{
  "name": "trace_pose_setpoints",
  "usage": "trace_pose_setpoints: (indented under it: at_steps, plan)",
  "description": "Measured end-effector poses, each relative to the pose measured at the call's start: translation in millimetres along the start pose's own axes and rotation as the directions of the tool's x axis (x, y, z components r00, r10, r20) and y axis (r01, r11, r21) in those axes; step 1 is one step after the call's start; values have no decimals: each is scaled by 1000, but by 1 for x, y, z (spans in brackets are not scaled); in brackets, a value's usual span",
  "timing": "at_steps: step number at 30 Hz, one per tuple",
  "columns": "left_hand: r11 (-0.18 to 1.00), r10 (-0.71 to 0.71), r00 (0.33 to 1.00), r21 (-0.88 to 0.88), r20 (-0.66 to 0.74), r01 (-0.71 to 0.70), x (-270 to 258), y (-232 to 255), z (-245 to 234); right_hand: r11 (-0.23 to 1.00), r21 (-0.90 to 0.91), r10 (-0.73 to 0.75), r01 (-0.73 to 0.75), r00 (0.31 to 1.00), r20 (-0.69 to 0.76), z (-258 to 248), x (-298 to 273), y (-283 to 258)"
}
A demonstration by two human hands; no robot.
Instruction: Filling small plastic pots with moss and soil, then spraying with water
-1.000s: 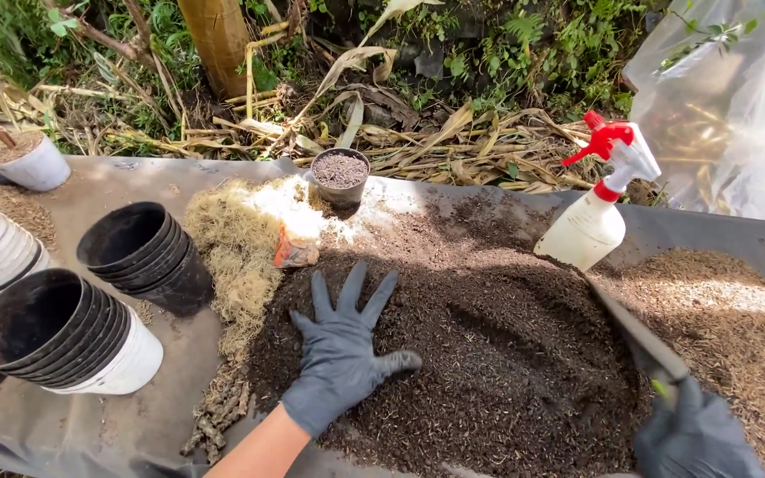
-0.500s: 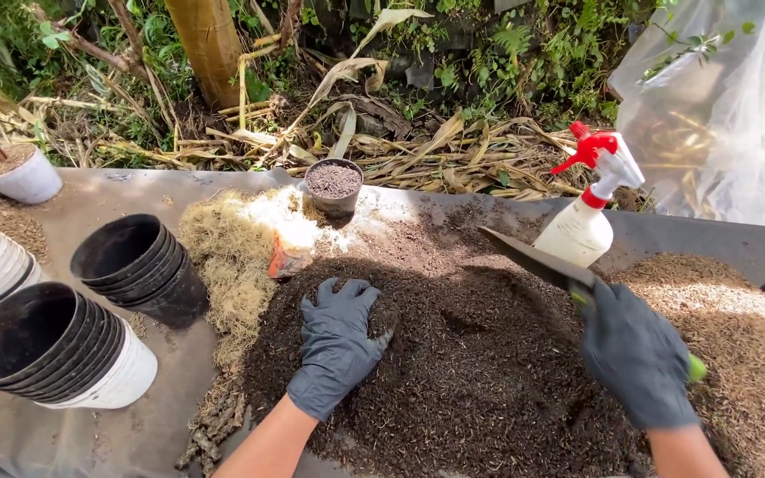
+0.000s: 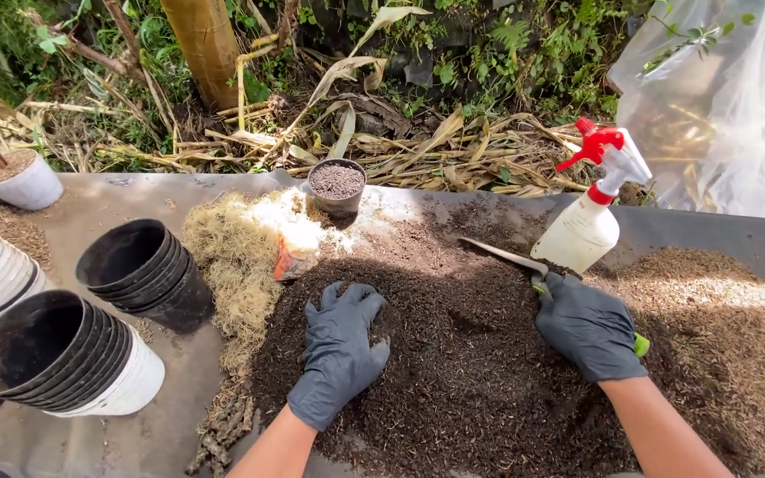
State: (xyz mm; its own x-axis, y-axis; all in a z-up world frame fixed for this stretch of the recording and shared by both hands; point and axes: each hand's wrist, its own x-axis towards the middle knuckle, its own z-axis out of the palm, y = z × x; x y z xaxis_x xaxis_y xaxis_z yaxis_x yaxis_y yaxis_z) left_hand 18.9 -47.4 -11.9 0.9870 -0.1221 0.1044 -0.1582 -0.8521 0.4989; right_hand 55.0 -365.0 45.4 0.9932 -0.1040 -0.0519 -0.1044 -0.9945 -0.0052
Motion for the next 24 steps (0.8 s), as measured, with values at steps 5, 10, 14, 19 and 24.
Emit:
trace_pose_setpoints:
  at_steps: [5, 10, 14, 19, 24]
  plan:
    - [992, 118, 957, -21, -266, -128, -8, 7, -9, 1000, 7, 5, -6, 991, 136, -19, -14, -5]
    - [957, 64, 948, -250, -311, -146, -14, 12, -19, 979, 191, -81, 74, 996, 27, -22, 5, -19]
    - [940, 87, 916, -272, -392, -205, -13, 12, -19, 904, 320, -228, 284, 953, -202, 19, 75, -23]
    - [932, 88, 897, -282, -434, -228, -9, 6, -13, 967, 23, -250, 253, 963, -99, 27, 96, -39]
    - [927, 56, 908, -317, -416, -202, -9, 10, -13, 875, 376, -377, 304, 916, 138, 32, 78, -37]
